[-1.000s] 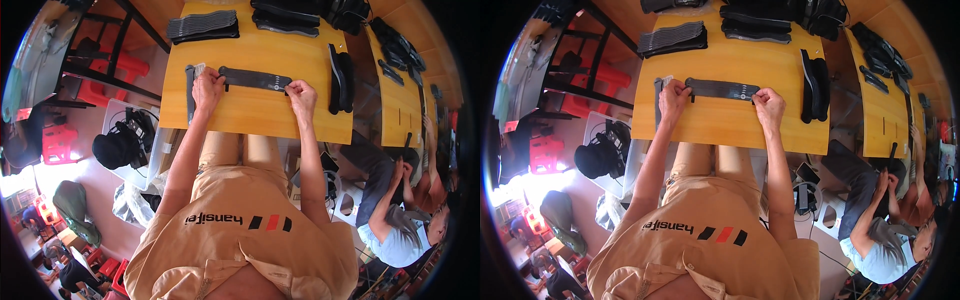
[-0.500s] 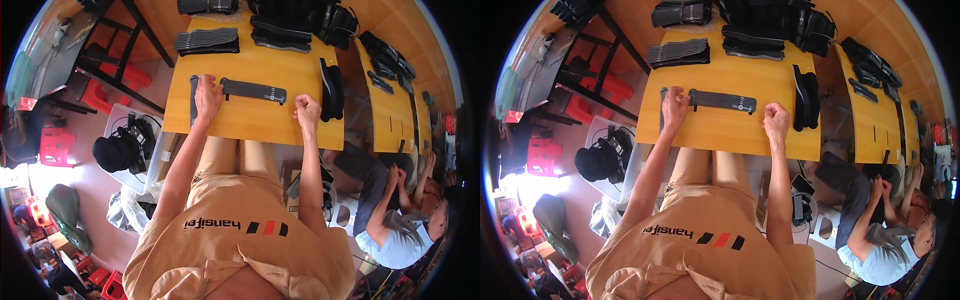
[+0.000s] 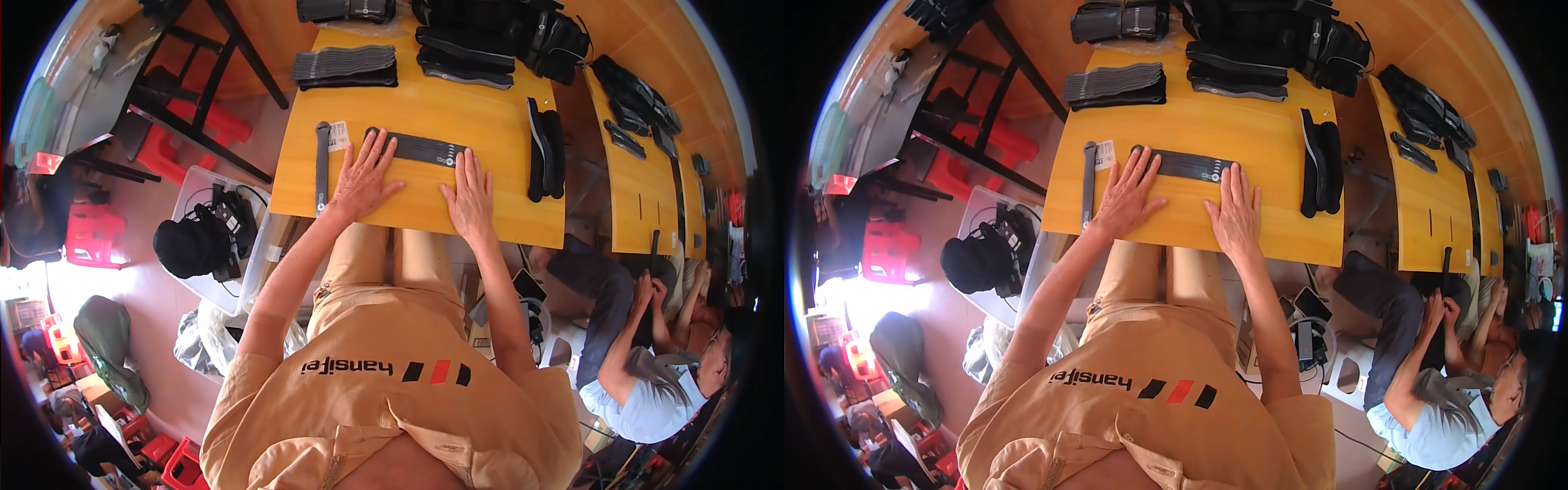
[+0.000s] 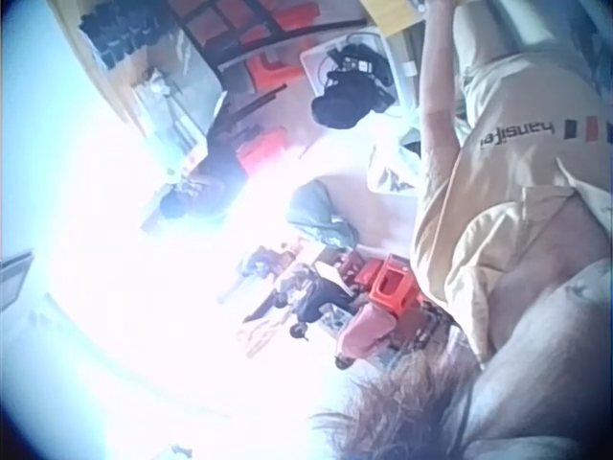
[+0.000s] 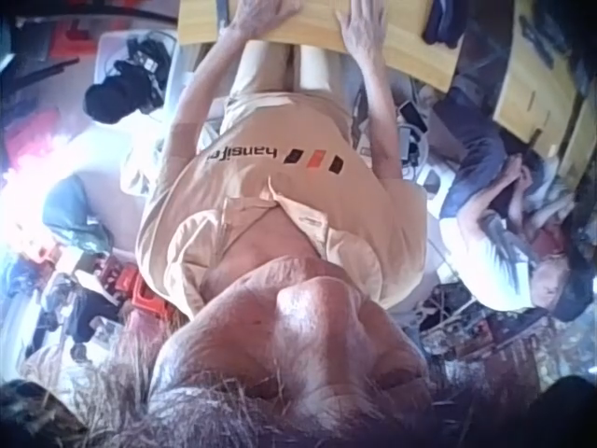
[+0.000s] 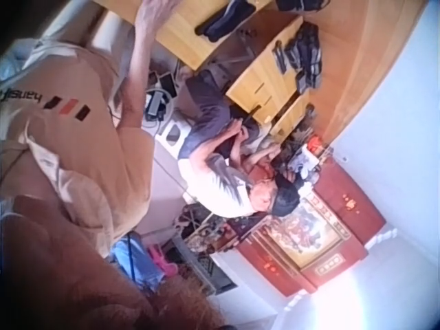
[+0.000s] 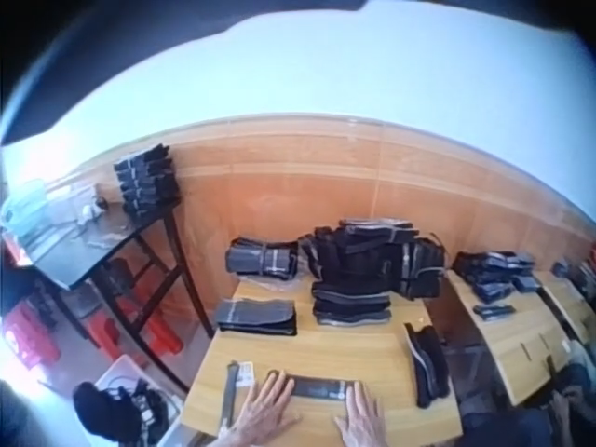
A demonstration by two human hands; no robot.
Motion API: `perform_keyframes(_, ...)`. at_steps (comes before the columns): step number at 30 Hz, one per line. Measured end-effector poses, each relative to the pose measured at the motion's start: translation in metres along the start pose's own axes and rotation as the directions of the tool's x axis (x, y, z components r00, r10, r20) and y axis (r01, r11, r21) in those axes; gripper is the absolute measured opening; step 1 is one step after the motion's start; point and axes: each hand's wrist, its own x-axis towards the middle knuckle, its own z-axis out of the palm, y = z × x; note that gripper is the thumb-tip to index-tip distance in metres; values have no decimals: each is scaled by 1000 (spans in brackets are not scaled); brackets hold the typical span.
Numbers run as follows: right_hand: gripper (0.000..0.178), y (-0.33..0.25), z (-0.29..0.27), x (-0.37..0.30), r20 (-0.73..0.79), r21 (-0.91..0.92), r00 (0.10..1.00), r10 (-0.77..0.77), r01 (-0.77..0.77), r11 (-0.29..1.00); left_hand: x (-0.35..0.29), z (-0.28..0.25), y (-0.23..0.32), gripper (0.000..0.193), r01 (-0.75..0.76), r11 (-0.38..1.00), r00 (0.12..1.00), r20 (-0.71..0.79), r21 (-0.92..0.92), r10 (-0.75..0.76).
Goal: Thread plastic components onto fabric straps to assemble them.
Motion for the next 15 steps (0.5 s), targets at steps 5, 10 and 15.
perform_keyframes(5,69,-3,-3,-7,88,-123,995,42,-31,992,-1,-1,-4,75,1,1000,1000,24,11,-1)
perform_keyframes(10,69,-4,-6,-6,95,-103,994,56,-46,994,-1,4,-5,77,4,1000,1000,4,15,-4)
perform_keyframes(15,67,-1,-6,-2,135,-71,987,90,-80,994,0,6,-1,80,45,999,999,-21,-11,-46)
